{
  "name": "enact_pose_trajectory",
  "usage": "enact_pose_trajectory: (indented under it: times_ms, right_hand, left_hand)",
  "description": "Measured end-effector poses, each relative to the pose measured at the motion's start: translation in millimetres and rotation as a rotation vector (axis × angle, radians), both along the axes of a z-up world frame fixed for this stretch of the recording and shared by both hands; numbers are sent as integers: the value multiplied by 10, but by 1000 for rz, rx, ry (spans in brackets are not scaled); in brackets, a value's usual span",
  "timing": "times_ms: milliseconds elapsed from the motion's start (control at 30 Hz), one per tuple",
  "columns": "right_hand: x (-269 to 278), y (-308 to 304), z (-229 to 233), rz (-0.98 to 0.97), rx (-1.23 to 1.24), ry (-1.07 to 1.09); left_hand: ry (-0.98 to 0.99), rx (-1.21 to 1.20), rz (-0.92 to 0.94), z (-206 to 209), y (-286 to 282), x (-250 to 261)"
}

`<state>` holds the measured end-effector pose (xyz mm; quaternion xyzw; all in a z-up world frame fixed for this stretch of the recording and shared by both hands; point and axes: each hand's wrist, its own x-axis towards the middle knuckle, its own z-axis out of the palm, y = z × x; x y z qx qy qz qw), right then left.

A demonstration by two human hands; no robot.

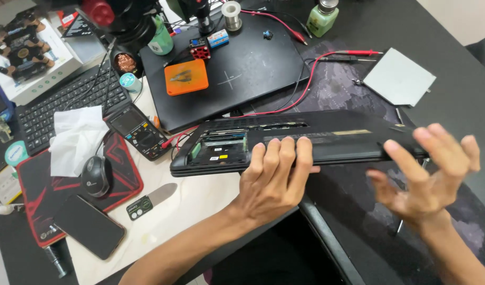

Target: The person removes the bottom cover of a laptop using a prying tool, then uses a screwdriver to remove screws from the internal components. They reattach the cover, secure it with screws, and handle a hard drive caddy and other small parts on the workbench.

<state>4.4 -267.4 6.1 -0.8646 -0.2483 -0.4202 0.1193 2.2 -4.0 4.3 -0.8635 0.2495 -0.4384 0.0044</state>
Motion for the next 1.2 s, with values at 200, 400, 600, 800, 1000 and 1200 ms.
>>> enact_pose_trajectory:
  times_ms: [200,400,600,800,1000,1200]
  right_hand:
    - [57,439,101,32,-220,47]
    - [34,599,174,63,-162,154]
    - [-11,551,111,39,-153,179]
    - [-49,407,-201,85,-110,103]
    - [-104,877,254,33,-189,157]
    - [-49,1343,559,316,-403,131]
  left_hand:
    - [-5,23,19,55,-20,40]
    - [28,-11,-39,84,73,-54]
    - [114,-89,-142,197,592,-228]
    - [137,-160,-128,134,962,-363]
    - [121,-146,-172,149,949,-395]
    - [147,-147,-215,145,952,-464]
